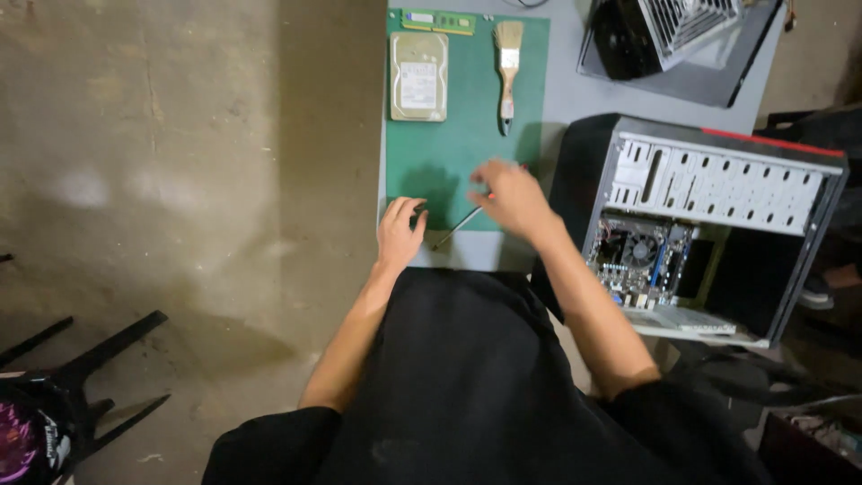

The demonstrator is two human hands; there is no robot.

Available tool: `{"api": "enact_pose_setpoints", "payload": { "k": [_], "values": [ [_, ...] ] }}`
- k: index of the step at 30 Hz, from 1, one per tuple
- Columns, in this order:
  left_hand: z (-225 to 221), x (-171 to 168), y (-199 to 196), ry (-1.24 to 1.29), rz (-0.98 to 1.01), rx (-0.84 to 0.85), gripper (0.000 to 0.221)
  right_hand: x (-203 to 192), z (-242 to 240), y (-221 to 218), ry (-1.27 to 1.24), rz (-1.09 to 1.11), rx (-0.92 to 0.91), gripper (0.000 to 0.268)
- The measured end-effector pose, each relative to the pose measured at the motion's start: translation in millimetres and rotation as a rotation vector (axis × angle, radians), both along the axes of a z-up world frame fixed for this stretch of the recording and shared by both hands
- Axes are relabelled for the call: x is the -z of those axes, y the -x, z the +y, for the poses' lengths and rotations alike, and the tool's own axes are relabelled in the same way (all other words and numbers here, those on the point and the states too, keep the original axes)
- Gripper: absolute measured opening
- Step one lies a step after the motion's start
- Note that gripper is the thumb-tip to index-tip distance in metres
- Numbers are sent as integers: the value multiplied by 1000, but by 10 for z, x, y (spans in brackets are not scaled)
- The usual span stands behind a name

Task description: Fastening a motherboard into a computer case with a screwdriver and inspecting a RAM module.

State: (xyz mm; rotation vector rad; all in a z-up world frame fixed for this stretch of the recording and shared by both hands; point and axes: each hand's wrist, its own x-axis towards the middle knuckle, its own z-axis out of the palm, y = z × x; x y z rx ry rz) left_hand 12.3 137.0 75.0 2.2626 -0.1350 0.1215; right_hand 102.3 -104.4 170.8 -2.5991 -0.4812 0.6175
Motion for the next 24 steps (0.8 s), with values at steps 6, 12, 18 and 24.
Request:
{"api": "enact_pose_setpoints", "payload": {
  "k": [6, 12, 18, 24],
  "values": [
    [359, -139, 156, 12, -5, -212, 18, 345, 63, -1460, -95, -415, -5, 39],
    [901, 205, 1003, -79, 348, -373, 31, 717, 109, -2231, -33, -455, 27, 55],
    [1223, 723, 2046, -220, 930, -502, 35, 1080, 129, -2446, 62, -489, -26, 62],
    [1234, 545, 2265, -113, 1153, -561, 40, 1127, 139, -2608, 53, -495, -69, 60]
  ]
}}
